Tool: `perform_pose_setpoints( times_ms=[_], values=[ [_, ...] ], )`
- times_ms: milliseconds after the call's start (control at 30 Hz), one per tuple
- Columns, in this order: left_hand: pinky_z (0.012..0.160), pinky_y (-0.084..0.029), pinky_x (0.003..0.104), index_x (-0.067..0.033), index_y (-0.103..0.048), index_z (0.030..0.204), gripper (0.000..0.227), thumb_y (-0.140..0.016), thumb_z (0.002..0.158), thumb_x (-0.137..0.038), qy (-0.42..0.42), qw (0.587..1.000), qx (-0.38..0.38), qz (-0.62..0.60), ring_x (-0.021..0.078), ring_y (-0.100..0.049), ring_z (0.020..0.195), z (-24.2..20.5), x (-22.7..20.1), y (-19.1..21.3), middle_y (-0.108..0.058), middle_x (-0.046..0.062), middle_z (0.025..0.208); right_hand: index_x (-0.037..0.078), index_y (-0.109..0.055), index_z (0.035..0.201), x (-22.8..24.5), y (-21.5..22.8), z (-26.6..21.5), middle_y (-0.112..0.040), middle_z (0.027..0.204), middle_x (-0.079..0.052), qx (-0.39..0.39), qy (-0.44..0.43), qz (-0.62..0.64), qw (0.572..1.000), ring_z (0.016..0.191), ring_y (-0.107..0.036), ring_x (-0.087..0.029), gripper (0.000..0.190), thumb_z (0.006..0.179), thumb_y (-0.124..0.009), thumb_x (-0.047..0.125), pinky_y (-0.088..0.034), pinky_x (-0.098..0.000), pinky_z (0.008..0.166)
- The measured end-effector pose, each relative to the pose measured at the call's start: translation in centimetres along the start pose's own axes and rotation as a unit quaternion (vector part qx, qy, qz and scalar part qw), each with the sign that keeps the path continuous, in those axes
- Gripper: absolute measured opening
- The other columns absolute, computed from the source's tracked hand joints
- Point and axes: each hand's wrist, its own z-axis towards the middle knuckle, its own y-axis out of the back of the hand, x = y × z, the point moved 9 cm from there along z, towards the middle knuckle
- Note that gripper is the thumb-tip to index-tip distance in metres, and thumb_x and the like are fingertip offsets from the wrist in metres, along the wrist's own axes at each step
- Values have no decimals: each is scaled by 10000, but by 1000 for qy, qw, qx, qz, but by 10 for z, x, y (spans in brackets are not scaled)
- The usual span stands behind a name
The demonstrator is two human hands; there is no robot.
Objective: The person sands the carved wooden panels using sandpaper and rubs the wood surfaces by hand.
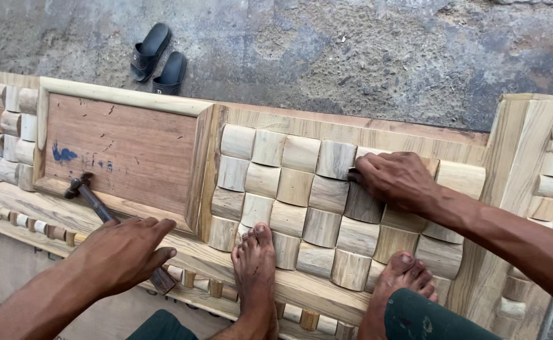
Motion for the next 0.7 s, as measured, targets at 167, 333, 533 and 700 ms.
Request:
perform_pose_setpoints(
  times_ms=[167,333,533,700],
  values=[
    [1141,-493,459,-273,-368,1576,683,-439,947,-527,20,995,-40,-85,240,-643,1272,-13,-7,50,-591,61,1449,83,-501,889,1,18,-16,-588,778,-66,-11,36,-14,999,729,-665,-257,237,940,-603,290,-518,-398,536],
    [1025,-579,418,-197,-345,1604,670,-448,1030,-526,71,996,-58,-20,281,-710,1181,-13,11,50,-633,146,1407,163,-666,895,-39,-32,-29,-681,751,-58,220,-333,330,855,668,-677,-259,453,1162,-366,371,-563,-343,611],
    [1028,-554,431,-217,-463,1508,634,-515,972,-551,41,990,-24,-135,271,-714,1179,-14,7,30,-659,88,1393,92,-523,885,-1,3,-2,-594,748,-62,68,0,-4,998,666,-655,-273,276,991,-606,333,-517,-428,516],
    [1048,-570,430,-200,-423,1565,651,-483,1008,-531,130,987,-22,-95,273,-727,1203,-16,30,29,-694,125,1367,110,-524,914,-1,5,-20,-608,769,-71,43,16,28,999,679,-664,-271,193,922,-616,279,-515,-432,513]
  ],
)
